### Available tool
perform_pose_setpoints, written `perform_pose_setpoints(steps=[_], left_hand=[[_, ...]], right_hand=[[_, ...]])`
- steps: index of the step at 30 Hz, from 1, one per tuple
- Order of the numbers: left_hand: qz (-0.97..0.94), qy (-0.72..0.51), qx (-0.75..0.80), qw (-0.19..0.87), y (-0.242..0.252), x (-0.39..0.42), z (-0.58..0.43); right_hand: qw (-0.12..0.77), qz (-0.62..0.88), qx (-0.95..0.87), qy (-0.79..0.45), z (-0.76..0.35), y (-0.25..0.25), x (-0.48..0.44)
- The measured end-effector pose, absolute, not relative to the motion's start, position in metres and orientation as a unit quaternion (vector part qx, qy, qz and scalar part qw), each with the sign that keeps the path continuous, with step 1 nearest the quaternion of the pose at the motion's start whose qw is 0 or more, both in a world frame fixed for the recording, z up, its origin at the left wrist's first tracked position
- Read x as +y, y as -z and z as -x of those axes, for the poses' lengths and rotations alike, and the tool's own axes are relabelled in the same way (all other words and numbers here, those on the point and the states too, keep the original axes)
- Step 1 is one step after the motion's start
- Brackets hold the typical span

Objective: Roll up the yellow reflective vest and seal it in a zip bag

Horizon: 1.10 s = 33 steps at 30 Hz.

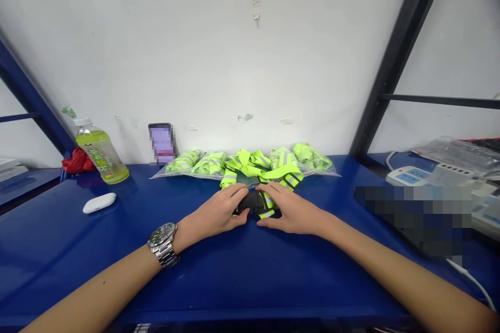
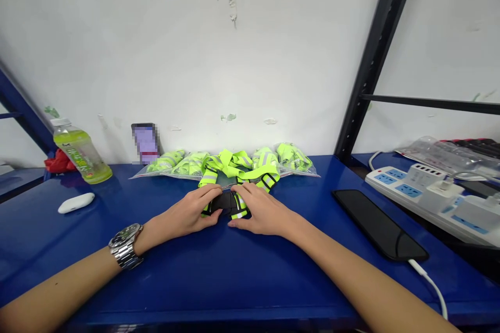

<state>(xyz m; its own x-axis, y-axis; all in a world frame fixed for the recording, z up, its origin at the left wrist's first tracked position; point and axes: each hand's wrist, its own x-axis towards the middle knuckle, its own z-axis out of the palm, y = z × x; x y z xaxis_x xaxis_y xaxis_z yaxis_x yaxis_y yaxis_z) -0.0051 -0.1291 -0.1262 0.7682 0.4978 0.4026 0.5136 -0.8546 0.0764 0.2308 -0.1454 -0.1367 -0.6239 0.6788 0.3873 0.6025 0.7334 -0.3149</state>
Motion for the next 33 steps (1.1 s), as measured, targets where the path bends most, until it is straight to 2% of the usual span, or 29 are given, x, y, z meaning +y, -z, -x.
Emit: perform_pose_setpoints(steps=[7,11,16,21,28,33], left_hand=[[0.943,0.153,-0.287,0.065,0.119,-0.13,0.003],[0.941,0.196,-0.274,0.027,0.12,-0.13,0.012],[0.941,0.187,-0.279,0.044,0.121,-0.132,0.018],[0.939,0.201,-0.27,0.063,0.119,-0.13,0.017],[0.907,0.284,-0.299,0.089,0.108,-0.114,0.038],[0.908,0.291,-0.281,0.105,0.114,-0.116,0.037]], right_hand=[[0.229,0.322,-0.919,-0.013,-0.234,0.137,-0.138],[0.206,0.333,-0.919,-0.033,-0.241,0.135,-0.137],[0.192,0.363,-0.909,-0.067,-0.242,0.134,-0.14],[0.201,0.36,-0.909,-0.057,-0.242,0.131,-0.138],[0.262,0.406,-0.875,-0.036,-0.266,0.124,-0.13],[0.249,0.405,-0.878,-0.053,-0.26,0.119,-0.136]])
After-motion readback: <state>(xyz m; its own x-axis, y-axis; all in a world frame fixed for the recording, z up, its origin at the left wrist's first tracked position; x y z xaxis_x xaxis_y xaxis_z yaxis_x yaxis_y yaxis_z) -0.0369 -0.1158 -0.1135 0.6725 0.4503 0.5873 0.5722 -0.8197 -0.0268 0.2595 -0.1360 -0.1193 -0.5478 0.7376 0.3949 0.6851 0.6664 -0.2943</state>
